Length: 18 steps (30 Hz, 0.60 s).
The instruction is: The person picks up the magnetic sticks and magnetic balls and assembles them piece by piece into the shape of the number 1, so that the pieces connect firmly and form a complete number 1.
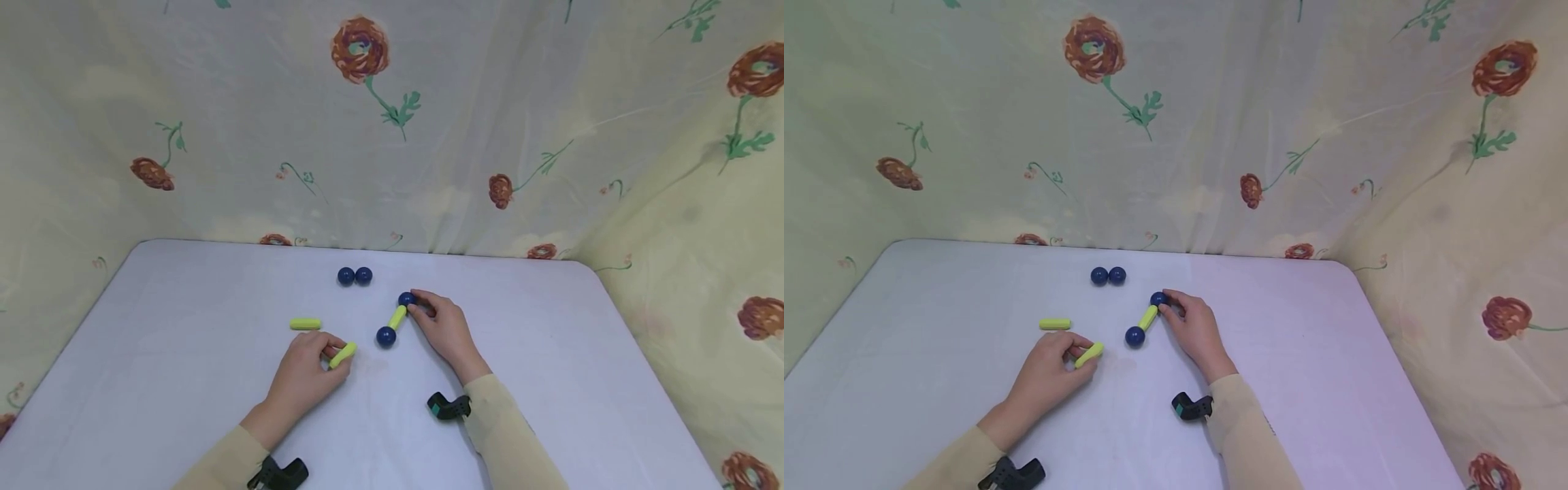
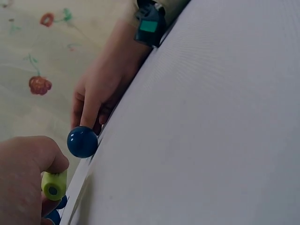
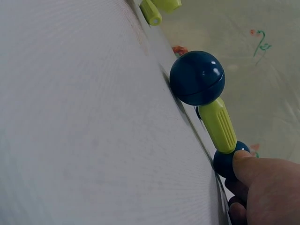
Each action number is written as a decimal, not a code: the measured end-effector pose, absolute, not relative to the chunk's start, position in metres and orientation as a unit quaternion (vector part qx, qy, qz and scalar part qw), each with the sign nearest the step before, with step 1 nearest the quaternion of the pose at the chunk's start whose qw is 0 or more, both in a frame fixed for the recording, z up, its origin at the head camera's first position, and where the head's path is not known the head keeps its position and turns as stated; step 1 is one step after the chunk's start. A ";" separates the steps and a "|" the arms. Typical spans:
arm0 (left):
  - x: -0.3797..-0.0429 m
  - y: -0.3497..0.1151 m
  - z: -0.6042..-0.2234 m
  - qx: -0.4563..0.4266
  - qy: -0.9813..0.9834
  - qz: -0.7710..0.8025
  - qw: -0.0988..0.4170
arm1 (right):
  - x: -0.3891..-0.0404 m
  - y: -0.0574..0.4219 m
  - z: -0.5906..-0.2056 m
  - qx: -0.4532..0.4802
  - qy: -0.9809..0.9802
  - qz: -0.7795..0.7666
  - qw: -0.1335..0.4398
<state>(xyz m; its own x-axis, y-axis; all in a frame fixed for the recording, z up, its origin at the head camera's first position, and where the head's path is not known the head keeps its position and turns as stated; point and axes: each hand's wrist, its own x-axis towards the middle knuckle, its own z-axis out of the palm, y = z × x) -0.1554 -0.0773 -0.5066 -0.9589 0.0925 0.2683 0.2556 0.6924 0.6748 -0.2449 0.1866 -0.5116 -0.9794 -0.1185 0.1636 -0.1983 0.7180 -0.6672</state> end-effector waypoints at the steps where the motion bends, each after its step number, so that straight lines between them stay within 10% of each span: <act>1: -0.155 -0.076 -0.507 -0.099 -0.913 -0.380 0.107 | -0.245 0.186 -0.512 0.085 -0.925 0.367 0.054; 18: -0.156 -0.054 -0.506 -0.129 -0.924 -0.346 0.103 | -0.246 0.185 -0.511 0.077 -0.926 0.366 0.051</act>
